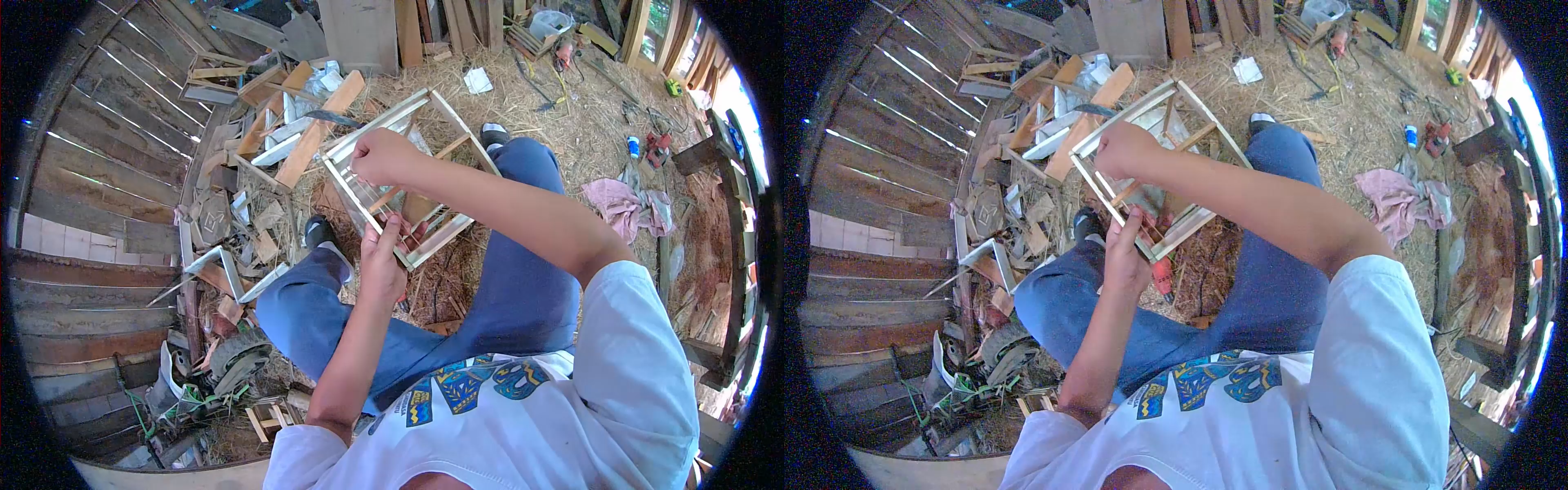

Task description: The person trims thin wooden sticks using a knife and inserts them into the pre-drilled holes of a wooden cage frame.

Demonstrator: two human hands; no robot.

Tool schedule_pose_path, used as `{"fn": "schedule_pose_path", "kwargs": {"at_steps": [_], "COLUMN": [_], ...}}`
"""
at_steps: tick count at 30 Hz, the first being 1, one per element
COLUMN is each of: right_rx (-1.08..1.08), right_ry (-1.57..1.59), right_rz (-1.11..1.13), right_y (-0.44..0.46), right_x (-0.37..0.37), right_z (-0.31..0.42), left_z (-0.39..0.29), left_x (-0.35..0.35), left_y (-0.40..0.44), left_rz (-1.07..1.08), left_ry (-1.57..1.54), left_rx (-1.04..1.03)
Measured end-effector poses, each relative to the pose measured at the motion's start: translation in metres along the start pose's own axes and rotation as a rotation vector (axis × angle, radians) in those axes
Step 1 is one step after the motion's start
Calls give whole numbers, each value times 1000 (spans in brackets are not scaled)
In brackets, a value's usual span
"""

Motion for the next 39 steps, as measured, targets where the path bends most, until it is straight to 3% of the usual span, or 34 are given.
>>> {"fn": "schedule_pose_path", "kwargs": {"at_steps": [14,16,39], "right_rx": [9,62,57], "right_ry": [93,-42,-6], "right_rz": [43,21,-39], "right_y": [-8,-9,-5], "right_x": [1,3,1], "right_z": [4,11,4], "left_z": [5,4,3], "left_x": [4,3,1], "left_y": [0,0,-3], "left_rz": [36,31,-28], "left_ry": [-16,-17,15], "left_rx": [-14,-15,-14]}}
Point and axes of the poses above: each hand's wrist, its own y-axis towards the middle knuckle, its own x-axis out of the back of the hand, z = x × y, the point moved 8 cm from there along y, towards the middle knuckle, and after that the axes turned 3 degrees about z, right-handed, at the moved point
